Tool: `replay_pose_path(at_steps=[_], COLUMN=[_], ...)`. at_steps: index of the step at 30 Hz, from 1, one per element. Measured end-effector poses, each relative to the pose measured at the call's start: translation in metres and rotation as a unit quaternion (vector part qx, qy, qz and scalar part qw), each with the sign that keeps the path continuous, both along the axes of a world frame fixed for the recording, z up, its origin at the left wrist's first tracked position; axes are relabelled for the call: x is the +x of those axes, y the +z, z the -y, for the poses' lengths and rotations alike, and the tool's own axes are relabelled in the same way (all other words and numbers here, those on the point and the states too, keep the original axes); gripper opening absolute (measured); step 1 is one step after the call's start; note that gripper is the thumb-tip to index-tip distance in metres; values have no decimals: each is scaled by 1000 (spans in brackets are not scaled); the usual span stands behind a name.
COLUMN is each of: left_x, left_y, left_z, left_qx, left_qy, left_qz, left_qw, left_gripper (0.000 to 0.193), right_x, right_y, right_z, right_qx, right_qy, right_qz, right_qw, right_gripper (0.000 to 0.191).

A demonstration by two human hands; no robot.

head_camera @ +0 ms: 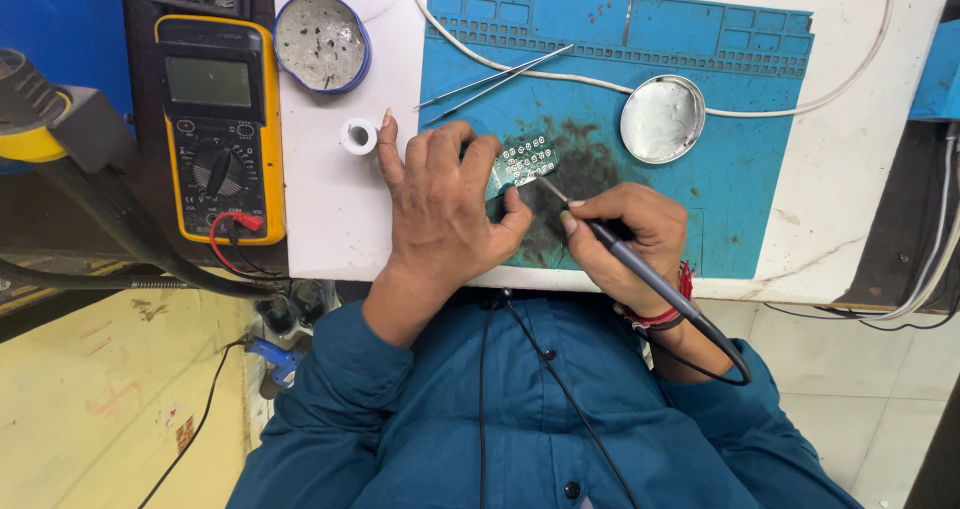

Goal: The person holds a green circuit board on the work mat with one hand and solders its components with a soldering iron held in the other hand, working along the row of parts. They reposition the board, apply solder wire from a spool, and continue soldering different points on the board.

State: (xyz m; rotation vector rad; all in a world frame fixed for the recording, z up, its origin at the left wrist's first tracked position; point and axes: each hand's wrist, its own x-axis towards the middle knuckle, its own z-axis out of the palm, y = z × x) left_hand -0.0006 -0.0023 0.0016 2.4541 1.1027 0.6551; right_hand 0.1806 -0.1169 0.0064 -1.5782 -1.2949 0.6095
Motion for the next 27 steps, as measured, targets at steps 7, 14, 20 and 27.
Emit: replay_pose_path(at_steps=[7,14,20,27], left_x=[1,0,0,1], left_y=[1,1,0,-1], left_z=[0,0,0,0], left_qx=[1,-4,-2,2], left_qy=[2,-1,-1,-1], left_qz=[7,5,7,3], left_qw=[1000,1000,1000,1000], left_gripper=[43,44,43,43], right_x=[-2,-1,-2,0], right_y=[-2,-1,-3,-3], right_z=[1,1,2,3], right_qx=[-8,-13,-2,-5], right_qy=[-51,-49,-57,-49], right_qz=[5,6,0,-2], right_qw=[999,999,998,999], right_gripper=[9,9,9,8])
